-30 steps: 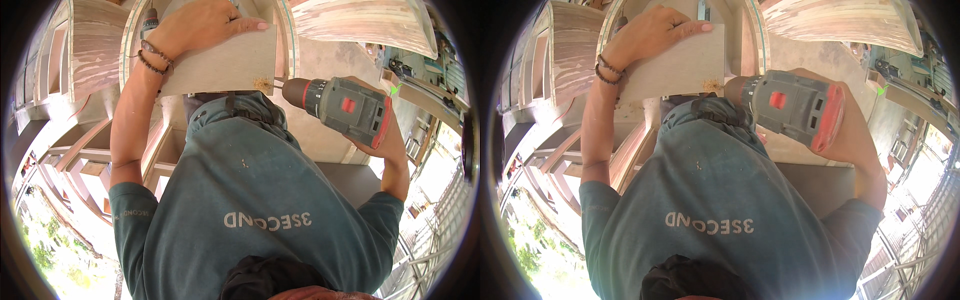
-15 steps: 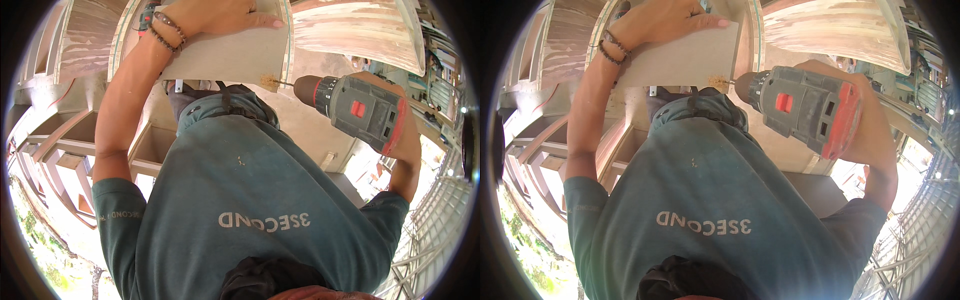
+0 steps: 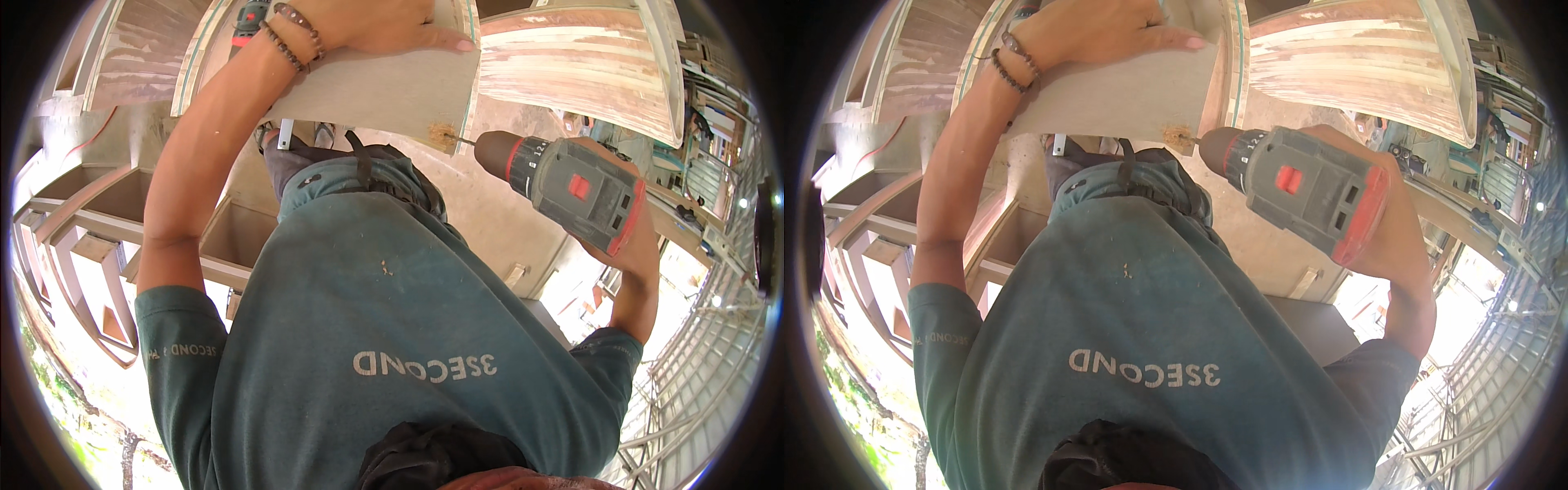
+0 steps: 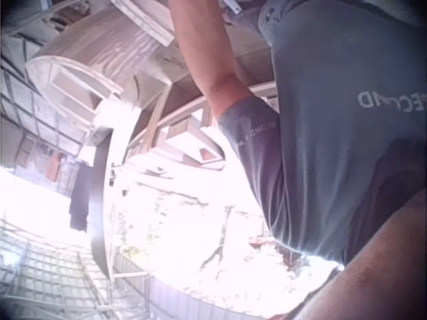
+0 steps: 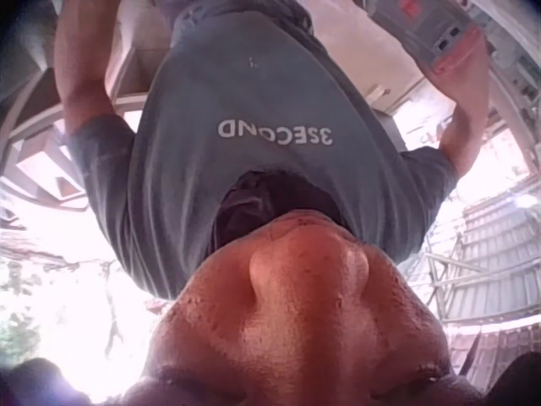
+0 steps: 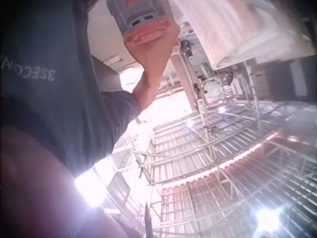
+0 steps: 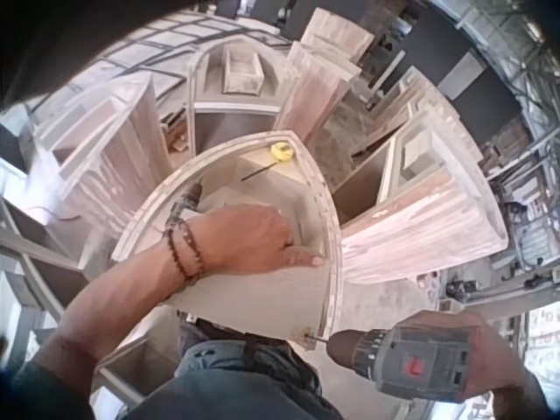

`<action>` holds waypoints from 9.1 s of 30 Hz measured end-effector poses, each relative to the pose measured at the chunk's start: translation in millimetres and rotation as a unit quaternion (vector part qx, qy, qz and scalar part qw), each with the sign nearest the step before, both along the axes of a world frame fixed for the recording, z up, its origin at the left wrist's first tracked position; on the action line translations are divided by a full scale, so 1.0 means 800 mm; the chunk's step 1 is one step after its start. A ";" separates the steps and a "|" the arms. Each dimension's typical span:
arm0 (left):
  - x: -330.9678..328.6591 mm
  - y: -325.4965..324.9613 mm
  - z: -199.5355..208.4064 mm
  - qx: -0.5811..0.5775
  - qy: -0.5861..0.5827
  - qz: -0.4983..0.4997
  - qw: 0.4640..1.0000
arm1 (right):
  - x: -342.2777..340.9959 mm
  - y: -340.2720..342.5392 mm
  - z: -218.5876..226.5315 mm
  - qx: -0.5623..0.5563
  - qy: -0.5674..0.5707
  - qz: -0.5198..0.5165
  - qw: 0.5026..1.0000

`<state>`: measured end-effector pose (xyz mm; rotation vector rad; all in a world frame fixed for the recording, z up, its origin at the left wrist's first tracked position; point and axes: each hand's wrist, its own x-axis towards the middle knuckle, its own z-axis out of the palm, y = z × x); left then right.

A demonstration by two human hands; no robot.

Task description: The person uses a cordless drill to fasten screws into a wooden drawer frame, securing the side panels. After drilling, they place the drawer into a larger cabinet structure and test the fit by sliding it in and out. They then retrieve a small white square piece and place it inside the drawer.

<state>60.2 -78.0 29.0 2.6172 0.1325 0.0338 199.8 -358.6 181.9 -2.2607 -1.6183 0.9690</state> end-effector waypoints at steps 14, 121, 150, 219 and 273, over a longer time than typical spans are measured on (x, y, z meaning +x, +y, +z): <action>0.002 -0.001 -0.008 -0.004 0.006 -0.005 1.000 | -0.006 0.042 0.026 -0.040 -0.074 0.092 0.992; -0.060 0.024 0.043 -0.112 -0.050 0.180 0.976 | -0.006 -0.156 -0.156 0.167 0.150 -0.587 0.778; -0.079 -0.088 0.083 -0.173 -0.183 -0.014 0.968 | 0.008 -0.116 -0.245 0.355 0.185 -0.602 0.691; -0.635 0.710 -0.169 0.209 0.306 0.580 0.726 | -0.297 0.444 -0.374 0.143 -0.194 -0.419 0.875; -0.468 0.583 0.080 0.214 -0.105 0.448 0.862 | -0.423 0.364 -0.136 0.309 0.124 -0.338 0.880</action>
